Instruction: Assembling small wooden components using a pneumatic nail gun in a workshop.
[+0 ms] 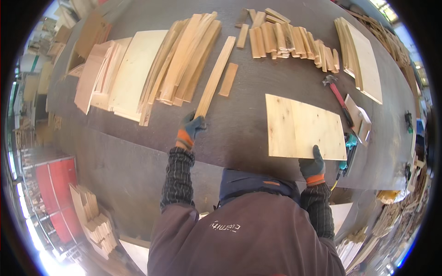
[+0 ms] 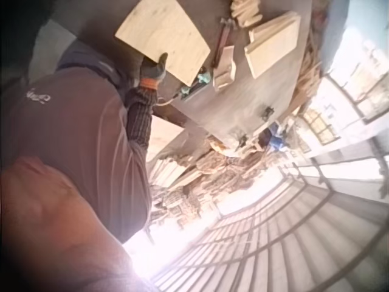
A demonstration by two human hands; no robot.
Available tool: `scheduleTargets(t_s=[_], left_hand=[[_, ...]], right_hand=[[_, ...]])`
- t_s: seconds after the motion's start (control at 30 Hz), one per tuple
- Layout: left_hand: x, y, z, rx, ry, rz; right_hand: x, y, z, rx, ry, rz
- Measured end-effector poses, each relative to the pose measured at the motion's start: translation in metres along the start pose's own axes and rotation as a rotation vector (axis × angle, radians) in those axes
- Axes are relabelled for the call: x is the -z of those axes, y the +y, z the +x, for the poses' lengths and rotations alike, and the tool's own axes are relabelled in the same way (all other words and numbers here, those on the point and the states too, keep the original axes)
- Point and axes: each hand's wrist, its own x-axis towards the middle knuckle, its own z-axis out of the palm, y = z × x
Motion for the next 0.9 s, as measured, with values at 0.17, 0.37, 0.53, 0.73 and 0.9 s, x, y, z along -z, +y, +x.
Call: scheduleTargets(t_s=[0.17, 0.37, 0.53, 0.73, 0.9], left_hand=[[-0.04, -0.002, -0.033, 0.034, -0.074, -0.08], [-0.045, -0.017, -0.077, 0.163, -0.25, 0.14], [-0.104, -0.029, -0.034, 0.24, -0.463, 0.291], [-0.139, -0.082, 0.01, 0.142, -0.297, 0.287], [-0.15, -0.068, -0.011, -0.217, -0.279, 0.71]], right_hand=[[-0.011, -0.024, 0.015, 0.046, -0.008, 0.028], [-0.034, -0.005, -0.013, 0.069, -0.053, 0.01], [-0.018, 0.022, 0.029, 0.008, 0.044, 0.06], [-0.008, 0.057, 0.069, -0.154, 0.203, 0.16], [-0.014, 0.044, 0.044, -0.177, 0.34, -0.067]])
